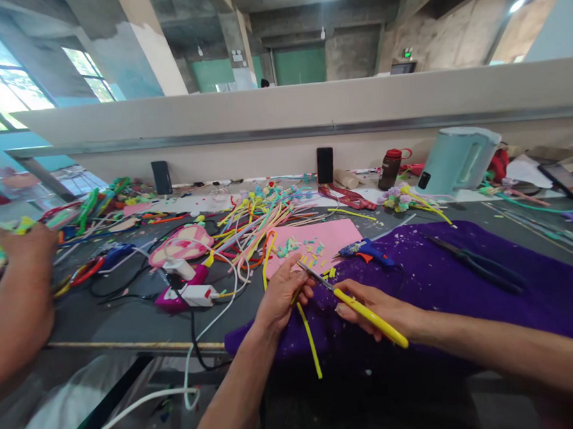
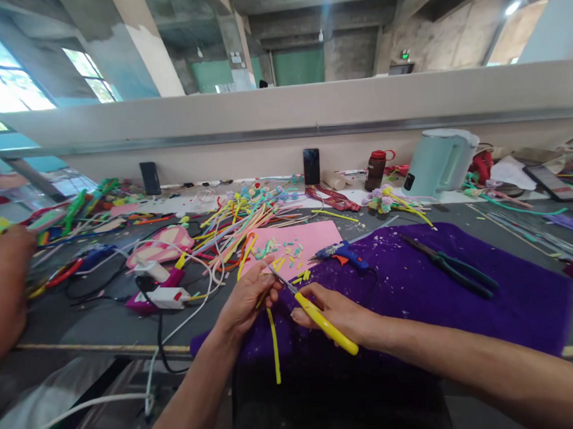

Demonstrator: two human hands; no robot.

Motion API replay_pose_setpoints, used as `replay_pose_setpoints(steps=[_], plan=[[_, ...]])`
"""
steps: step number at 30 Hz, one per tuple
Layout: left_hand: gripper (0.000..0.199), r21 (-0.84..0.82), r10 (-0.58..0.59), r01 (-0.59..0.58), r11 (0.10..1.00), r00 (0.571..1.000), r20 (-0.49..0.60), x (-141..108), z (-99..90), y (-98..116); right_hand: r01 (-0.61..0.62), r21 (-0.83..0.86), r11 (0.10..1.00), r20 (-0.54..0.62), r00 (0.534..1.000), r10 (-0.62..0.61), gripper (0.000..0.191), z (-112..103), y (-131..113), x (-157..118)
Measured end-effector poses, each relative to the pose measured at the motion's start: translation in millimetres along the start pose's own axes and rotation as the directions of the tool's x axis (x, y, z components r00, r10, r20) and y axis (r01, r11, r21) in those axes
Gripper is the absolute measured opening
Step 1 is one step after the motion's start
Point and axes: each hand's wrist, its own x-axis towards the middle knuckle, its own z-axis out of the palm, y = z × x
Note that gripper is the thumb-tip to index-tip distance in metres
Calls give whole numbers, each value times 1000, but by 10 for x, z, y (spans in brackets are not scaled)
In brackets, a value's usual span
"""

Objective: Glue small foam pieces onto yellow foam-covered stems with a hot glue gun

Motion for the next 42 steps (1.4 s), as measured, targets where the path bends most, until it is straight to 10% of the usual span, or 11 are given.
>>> replay_pose_setpoints(steps=[12, 25, 38, 42], plan=[[49, 235, 9, -6, 972, 1000, -12, 41, -66, -37, -134, 280, 951, 54, 991, 123, 30, -23, -59, 63], [27, 821, 168, -33, 570, 983, -77, 167, -118, -83, -266, 285, 921, 86, 964, 252, 35, -258, 11, 284], [24, 945, 267, -54, 322, 963, -36, 126, -97, -23, -248, 208, 946, 58, 969, 241, 37, -309, -56, 220], [26, 918, 332, -116, 380, 943, -18, 93, -143, 22, -203, 236, 950, 44, 979, 199, 38, -349, -106, 147]])
